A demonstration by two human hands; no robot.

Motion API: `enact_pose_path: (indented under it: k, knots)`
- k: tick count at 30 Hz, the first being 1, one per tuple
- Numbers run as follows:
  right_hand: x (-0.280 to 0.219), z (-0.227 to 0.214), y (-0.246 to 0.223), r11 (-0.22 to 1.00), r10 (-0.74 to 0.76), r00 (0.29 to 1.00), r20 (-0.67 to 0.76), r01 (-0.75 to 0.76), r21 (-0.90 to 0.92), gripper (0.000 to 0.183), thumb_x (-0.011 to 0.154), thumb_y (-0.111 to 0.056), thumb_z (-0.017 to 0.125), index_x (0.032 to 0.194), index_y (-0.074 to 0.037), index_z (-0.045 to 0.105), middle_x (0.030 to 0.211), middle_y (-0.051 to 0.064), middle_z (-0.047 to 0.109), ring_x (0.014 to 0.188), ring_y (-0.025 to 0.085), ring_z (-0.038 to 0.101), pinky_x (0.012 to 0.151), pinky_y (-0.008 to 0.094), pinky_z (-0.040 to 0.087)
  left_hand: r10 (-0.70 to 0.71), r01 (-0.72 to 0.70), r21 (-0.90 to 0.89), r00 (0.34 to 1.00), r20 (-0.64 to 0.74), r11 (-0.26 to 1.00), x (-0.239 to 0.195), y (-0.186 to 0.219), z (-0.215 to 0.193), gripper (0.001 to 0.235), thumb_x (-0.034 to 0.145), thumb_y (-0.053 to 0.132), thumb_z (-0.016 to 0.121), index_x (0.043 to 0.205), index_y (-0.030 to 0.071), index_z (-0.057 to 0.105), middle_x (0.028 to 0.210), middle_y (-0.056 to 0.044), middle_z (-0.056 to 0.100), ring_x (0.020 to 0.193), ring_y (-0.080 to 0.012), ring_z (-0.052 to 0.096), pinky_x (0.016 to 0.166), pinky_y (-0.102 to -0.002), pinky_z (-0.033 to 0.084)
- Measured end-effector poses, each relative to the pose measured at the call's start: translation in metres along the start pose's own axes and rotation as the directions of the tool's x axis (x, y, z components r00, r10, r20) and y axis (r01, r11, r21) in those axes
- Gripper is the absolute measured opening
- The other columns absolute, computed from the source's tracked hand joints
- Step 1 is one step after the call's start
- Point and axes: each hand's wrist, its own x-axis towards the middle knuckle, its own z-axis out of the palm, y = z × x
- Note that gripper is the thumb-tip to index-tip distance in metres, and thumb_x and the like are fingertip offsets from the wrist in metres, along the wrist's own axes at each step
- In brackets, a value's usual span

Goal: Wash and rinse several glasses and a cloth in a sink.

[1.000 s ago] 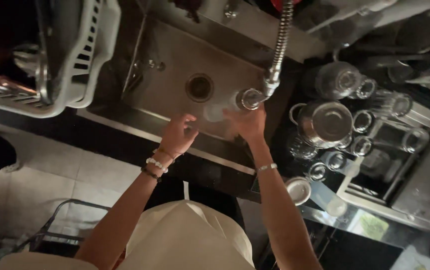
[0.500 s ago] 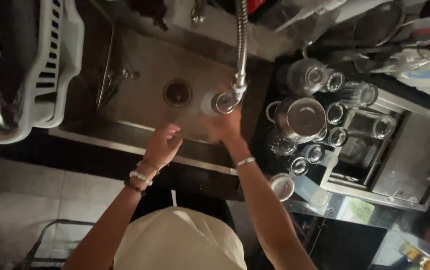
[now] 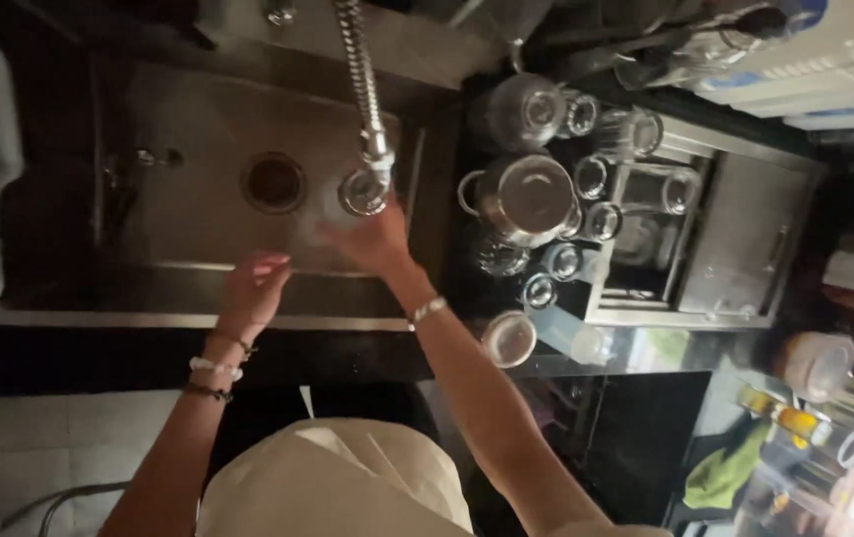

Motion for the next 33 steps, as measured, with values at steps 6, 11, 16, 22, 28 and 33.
enact_pose_path:
  k: [6, 11, 16, 22, 28, 33]
  knots:
    - [-0.009, 0.016, 0.021, 0.988, 0.088, 0.994, 0.065, -0.096, 0.12, 0.08, 0.061, -0.028, 0.093, 0.132, -0.011, 0.059, 0.125, 0.008, 0.07, 0.116, 0.025, 0.07, 0.1, 0.037, 0.057, -0.149, 0.153, -0.115, 0.988, 0.04, 0.982, -0.008, 0.0, 0.008, 0.031, 0.094, 0.029, 0.071, 0.117, 0.009, 0.071, 0.102, -0.01, 0.074, 0.09, -0.026, 0.071, 0.072, -0.038, 0.059]
    - [0.007, 0.009, 0.007, 0.859, 0.484, 0.855, 0.189, -0.505, 0.083, 0.081, 0.06, -0.034, 0.093, 0.128, -0.011, 0.054, 0.119, 0.004, 0.07, 0.11, 0.021, 0.07, 0.096, 0.035, 0.055, -0.141, 0.142, -0.029, 0.989, 0.047, 0.989, 0.0, -0.019, 0.031, 0.027, 0.095, 0.03, 0.066, 0.115, 0.012, 0.07, 0.096, -0.011, 0.076, 0.085, -0.018, 0.073, 0.072, -0.035, 0.058]
    - [0.001, 0.008, 0.001, 0.999, 0.042, 0.999, -0.014, -0.041, 0.005, 0.072, 0.067, -0.027, 0.095, 0.128, -0.01, 0.06, 0.123, 0.007, 0.071, 0.115, 0.023, 0.071, 0.101, 0.037, 0.057, -0.404, 0.455, -0.442, 0.891, 0.209, 0.774, 0.024, 0.03, 0.034, 0.046, 0.097, 0.045, 0.055, 0.124, 0.009, 0.062, 0.114, -0.011, 0.071, 0.102, -0.0252, 0.069, 0.084, -0.042, 0.057]
    - [-0.026, -0.001, -0.012, 0.978, 0.206, 0.978, -0.015, -0.206, 0.042, 0.085, 0.07, -0.028, 0.095, 0.138, -0.005, 0.048, 0.132, 0.014, 0.057, 0.122, 0.029, 0.063, 0.101, 0.04, 0.055, -0.247, 0.543, -0.821, 0.832, 0.497, 0.177, 0.029, 0.126, 0.03, 0.062, 0.092, 0.058, 0.047, 0.13, 0.01, 0.058, 0.123, -0.011, 0.067, 0.116, -0.0279, 0.065, 0.094, -0.048, 0.058]
    - [-0.033, -0.041, -0.06, 0.973, -0.219, 0.959, -0.182, 0.229, 0.037, 0.095, 0.08, -0.022, 0.091, 0.153, 0.001, 0.034, 0.139, 0.021, 0.048, 0.127, 0.037, 0.054, 0.106, 0.045, 0.05, -0.129, 0.538, -0.843, 0.836, 0.534, -0.006, 0.076, 0.112, 0.056, 0.049, 0.088, 0.043, 0.057, 0.121, 0.007, 0.063, 0.116, -0.01, 0.069, 0.107, -0.0256, 0.067, 0.092, -0.043, 0.061]
    - [-0.006, -0.058, -0.07, 1.0, -0.018, 0.964, -0.264, 0.011, -0.028, 0.041, 0.092, -0.011, 0.081, 0.128, 0.002, 0.066, 0.102, 0.014, 0.061, 0.078, 0.025, 0.06, 0.067, 0.034, 0.049, -0.144, 0.532, -0.836, 0.824, 0.548, -0.135, 0.09, 0.098, 0.066, 0.036, 0.086, 0.029, 0.066, 0.112, 0.004, 0.066, 0.109, -0.009, 0.07, 0.1, -0.0239, 0.069, 0.088, -0.039, 0.063]
